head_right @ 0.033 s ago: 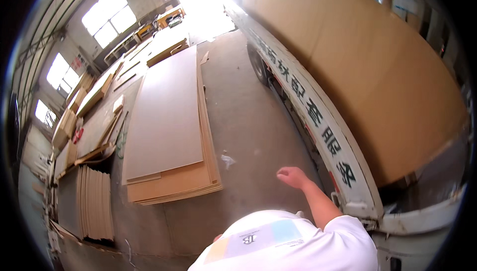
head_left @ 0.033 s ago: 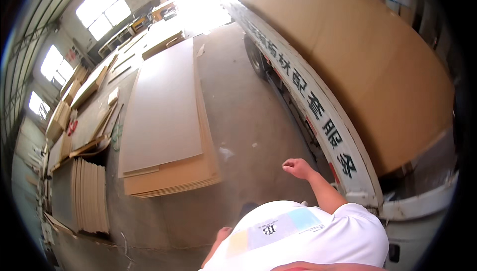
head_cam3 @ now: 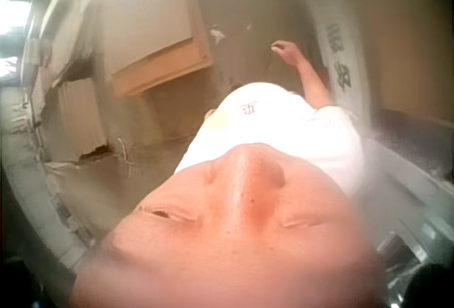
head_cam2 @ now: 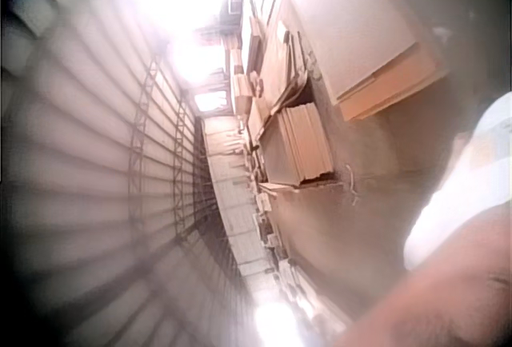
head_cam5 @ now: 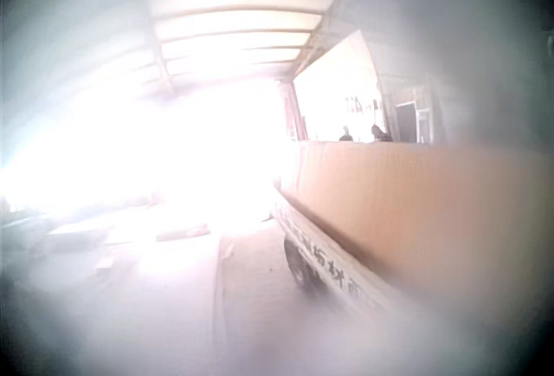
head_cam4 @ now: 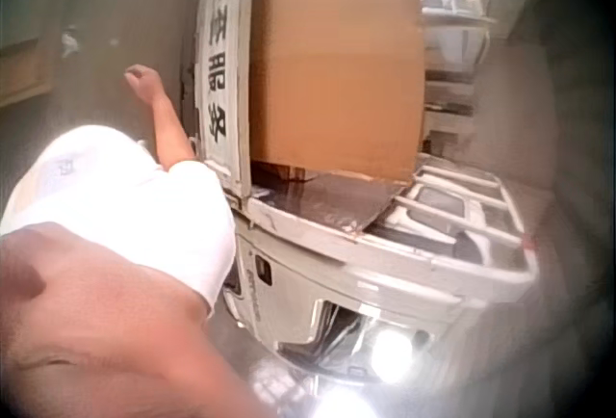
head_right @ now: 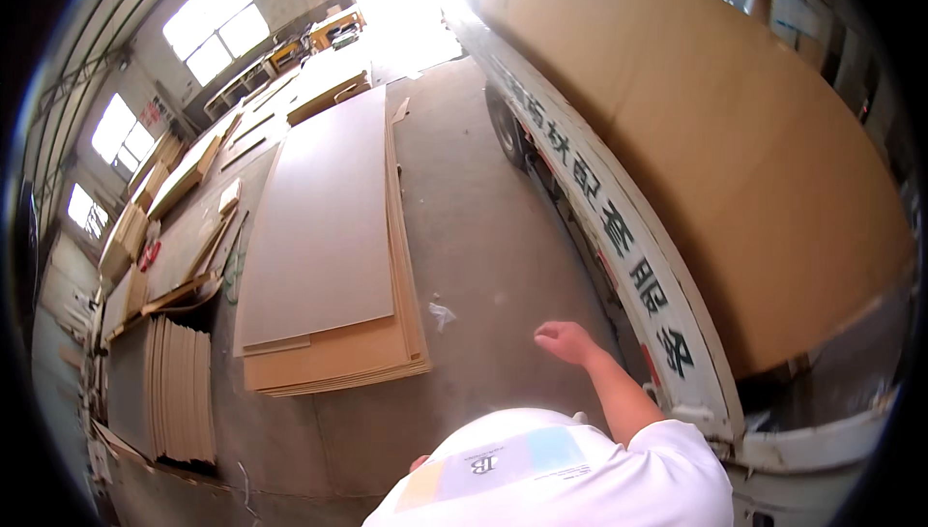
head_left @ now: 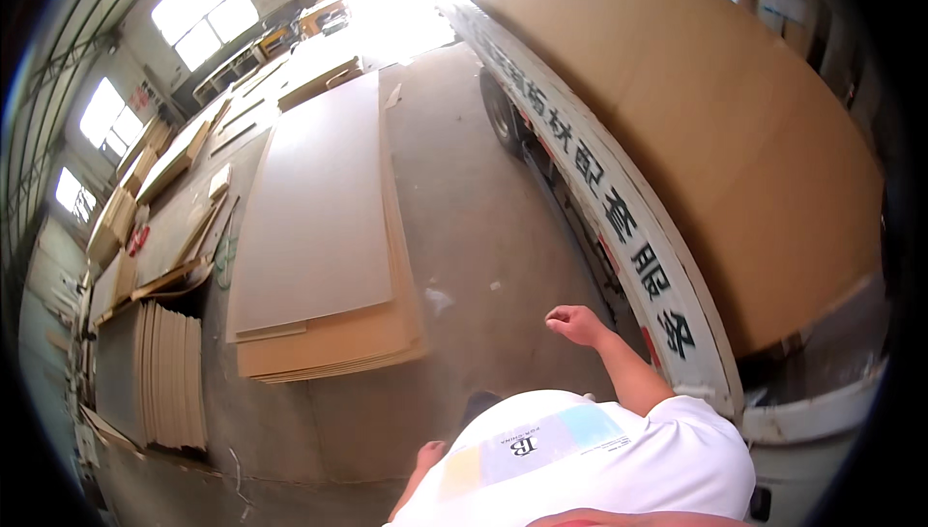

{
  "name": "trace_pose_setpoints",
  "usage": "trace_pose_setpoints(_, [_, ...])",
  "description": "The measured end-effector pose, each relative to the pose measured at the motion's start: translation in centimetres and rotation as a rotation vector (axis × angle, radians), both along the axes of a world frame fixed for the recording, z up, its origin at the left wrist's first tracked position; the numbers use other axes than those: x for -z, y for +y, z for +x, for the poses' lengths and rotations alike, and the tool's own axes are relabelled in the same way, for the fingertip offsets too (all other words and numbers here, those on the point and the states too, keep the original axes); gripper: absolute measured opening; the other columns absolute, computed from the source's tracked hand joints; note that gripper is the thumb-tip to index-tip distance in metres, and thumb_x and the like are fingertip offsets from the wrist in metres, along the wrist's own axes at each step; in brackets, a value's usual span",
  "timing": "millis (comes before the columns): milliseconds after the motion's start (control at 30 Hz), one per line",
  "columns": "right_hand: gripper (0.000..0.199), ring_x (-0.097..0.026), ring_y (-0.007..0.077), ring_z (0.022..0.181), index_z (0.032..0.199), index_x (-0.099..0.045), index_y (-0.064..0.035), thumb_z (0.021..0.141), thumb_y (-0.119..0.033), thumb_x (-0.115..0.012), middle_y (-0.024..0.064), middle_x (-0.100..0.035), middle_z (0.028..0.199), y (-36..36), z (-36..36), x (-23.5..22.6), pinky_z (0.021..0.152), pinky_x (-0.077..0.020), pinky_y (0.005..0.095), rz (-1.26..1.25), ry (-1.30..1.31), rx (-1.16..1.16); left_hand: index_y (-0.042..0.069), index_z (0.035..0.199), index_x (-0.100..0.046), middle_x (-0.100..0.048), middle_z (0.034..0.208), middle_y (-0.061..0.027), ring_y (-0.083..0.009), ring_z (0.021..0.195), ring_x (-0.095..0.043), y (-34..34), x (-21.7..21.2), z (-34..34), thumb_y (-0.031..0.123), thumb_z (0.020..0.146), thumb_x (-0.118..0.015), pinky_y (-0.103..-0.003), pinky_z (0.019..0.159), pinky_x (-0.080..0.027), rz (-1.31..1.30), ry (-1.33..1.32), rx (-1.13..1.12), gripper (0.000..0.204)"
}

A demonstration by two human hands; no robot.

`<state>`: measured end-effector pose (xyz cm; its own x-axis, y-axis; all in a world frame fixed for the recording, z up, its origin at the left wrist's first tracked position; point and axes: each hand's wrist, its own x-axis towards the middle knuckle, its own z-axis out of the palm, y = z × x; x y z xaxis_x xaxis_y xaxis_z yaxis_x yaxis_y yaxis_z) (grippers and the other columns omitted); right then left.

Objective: The person lifts and carries a large white rectangular panel from a metal rack to a stack on the floor. They then walk through the workshop, pick up a yellow tool, and move toward a white truck where another person is loading materials. The person gestures toward the truck and the stacked panels.

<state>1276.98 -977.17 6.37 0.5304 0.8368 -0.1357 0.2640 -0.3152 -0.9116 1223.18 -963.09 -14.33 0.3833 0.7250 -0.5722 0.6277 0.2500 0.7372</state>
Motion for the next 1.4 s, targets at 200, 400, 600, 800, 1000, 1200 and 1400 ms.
trace_pose_setpoints(200, [0.02, -0.065, 0.011, 0.083, 0.102, -0.073, -0.005, 0.09, -0.021, -0.069, 0.0024, -0.072, 0.089, 17.3, 10.3, 0.4, 0.078, -0.0519, 0.0271, -0.045, 0.006, -0.022, 0.0, 0.11, -0.07, -0.073, 0.098, -0.0113, -0.0233, 0.087, -0.068, 12.6, 2.1, 8.4, 0.024, 0.09, -0.063, -0.036, 0.077, -0.054, -0.204, 0.188, -0.025, 0.032])
trace_pose_setpoints(400, [0.021, -0.067, 0.0116, 0.083, 0.104, -0.074, -0.0059, 0.09, -0.021, -0.07, 0.0033, -0.074, 0.092, 29.2, 16.9, 0.7, 0.077, -0.0525, 0.0272, -0.234, 0.016, -0.029, 0.0, 0.106, -0.07, -0.073, 0.092, -0.0094, -0.0211, 0.077, -0.066, 34.0, 4.0, 20.9, 0.023, 0.09, -0.063, -0.036, 0.068, -0.054, -0.195, 0.285, 0.208, 0.029])
trace_pose_setpoints(600, [0.019, -0.067, 0.0114, 0.077, 0.098, -0.074, -0.0043, 0.088, -0.02, -0.069, 0.0037, -0.072, 0.083, 42.1, 26.1, -0.9, 0.073, -0.0527, 0.0259, -0.098, 0.025, 0.188, 0.0, 0.107, -0.069, -0.072, 0.089, -0.0086, -0.0165, 0.075, -0.069, 60.1, 5.2, 36.4, 0.019, 0.091, -0.061, -0.031, 0.067, -0.056, 0.049, 0.133, 0.299, 0.025])
trace_pose_setpoints(800, [0.019, -0.065, 0.0104, 0.075, 0.097, -0.074, -0.0044, 0.088, -0.02, -0.069, 0.0026, -0.071, 0.081, 55.7, 37.1, 2.0, 0.072, -0.0523, 0.0256, -0.125, 0.04, 0.243, 0.007, 0.112, -0.07, -0.072, 0.106, -0.0156, -0.0261, 0.098, -0.069, 76.6, 2.0, 53.8, 0.035, 0.086, -0.061, -0.038, 0.086, -0.054, 0.138, 0.118, 0.269, 0.039])
trace_pose_setpoints(1000, [0.021, -0.068, 0.0144, 0.078, 0.099, -0.073, -0.0066, 0.087, -0.023, -0.069, 0.0074, -0.073, 0.085, 73.8, 51.7, 1.9, 0.072, -0.0534, 0.0295, -0.07, -0.069, 0.169, 0.004, 0.109, -0.07, -0.072, 0.095, -0.0124, -0.0213, 0.087, -0.069, 80.7, -2.9, 62.0, 0.032, 0.089, -0.064, -0.036, 0.077, -0.055, -0.068, 0.12, 0.181, 0.035])
trace_pose_setpoints(1200, [0.026, -0.069, 0.0265, 0.089, 0.103, -0.073, -0.0104, 0.087, -0.03, -0.068, 0.0127, -0.073, 0.097, 91.3, 66.5, -4.6, 0.08, -0.0534, 0.0336, -0.074, -0.194, 0.029, 0.004, 0.109, -0.07, -0.072, 0.093, -0.0117, -0.021, 0.084, -0.069, 89.7, -1.0, 67.5, 0.03, 0.09, -0.064, -0.036, 0.075, -0.056, -0.211, 0.223, 0.128, 0.033])
trace_pose_setpoints(1400, [0.021, -0.069, 0.0266, 0.086, 0.098, -0.073, -0.0083, 0.087, -0.026, -0.068, 0.0127, -0.072, 0.093, 106.6, 76.5, -8.2, 0.078, -0.0531, 0.0342, 0.071, -0.166, 0.137, 0.004, 0.109, -0.07, -0.072, 0.092, -0.011, -0.0207, 0.082, -0.069, 103.6, 2.6, 75.6, 0.027, 0.09, -0.064, -0.036, 0.073, -0.056, -0.266, 0.288, 0.095, 0.031])
